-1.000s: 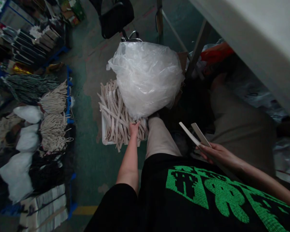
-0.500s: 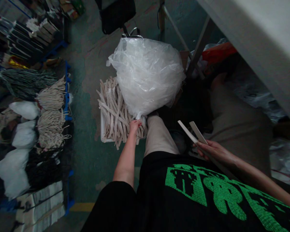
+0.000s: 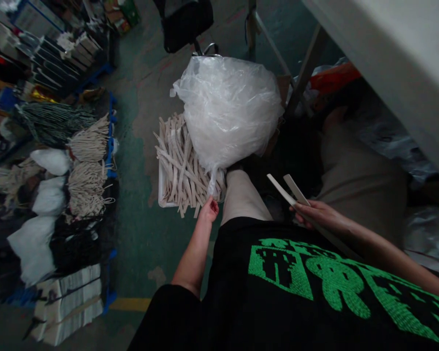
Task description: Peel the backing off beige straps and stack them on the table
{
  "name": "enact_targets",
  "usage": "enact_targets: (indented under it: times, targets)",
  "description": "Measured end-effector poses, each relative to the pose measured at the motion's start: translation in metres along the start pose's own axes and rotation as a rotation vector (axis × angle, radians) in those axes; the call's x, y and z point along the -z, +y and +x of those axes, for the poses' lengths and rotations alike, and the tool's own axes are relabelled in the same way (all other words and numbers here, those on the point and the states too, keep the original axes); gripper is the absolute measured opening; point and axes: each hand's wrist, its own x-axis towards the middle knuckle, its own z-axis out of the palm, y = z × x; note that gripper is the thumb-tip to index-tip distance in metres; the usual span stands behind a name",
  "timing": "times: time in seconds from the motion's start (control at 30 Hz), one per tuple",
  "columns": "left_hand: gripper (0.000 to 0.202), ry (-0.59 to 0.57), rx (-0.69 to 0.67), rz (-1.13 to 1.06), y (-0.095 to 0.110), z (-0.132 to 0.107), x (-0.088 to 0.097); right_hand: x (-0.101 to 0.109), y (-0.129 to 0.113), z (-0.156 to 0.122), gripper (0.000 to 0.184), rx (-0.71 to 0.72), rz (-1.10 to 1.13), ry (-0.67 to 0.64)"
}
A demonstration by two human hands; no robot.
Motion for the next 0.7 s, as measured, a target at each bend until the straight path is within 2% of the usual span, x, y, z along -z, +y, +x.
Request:
enact_targets:
  times: [0.13, 0.23, 0.43, 0.6, 0.7]
  targets:
    - [0.016, 0.007, -0.007, -0.059, 0.009, -0.002, 0.001, -0.004, -0.005, -0.005, 0.057, -0.010, -0.011, 0.025]
    - [0.015, -0.042, -0.004, -0.062, 0.014, -0.019, 0.001, -0.006, -0.005, -0.007, 0.052, 0.003, -0.019, 0.033]
    - [0.019, -0.370, -0.044, 0.081, 0.009, -0.082, -0.006, -0.019, -0.019, -0.003, 0.048, 0.096, 0.079, -0.071]
    - [0.028, -0.551, -0.046, 0.129, 0.004, -0.127, -0.022, -0.049, -0.046, 0.021, 0.052, 0.187, 0.078, -0.273]
    - [0.030, -0.631, -0.044, 0.181, -0.001, -0.144, -0.030, -0.071, -0.059, 0.038, 0.048, 0.169, 0.047, -0.332]
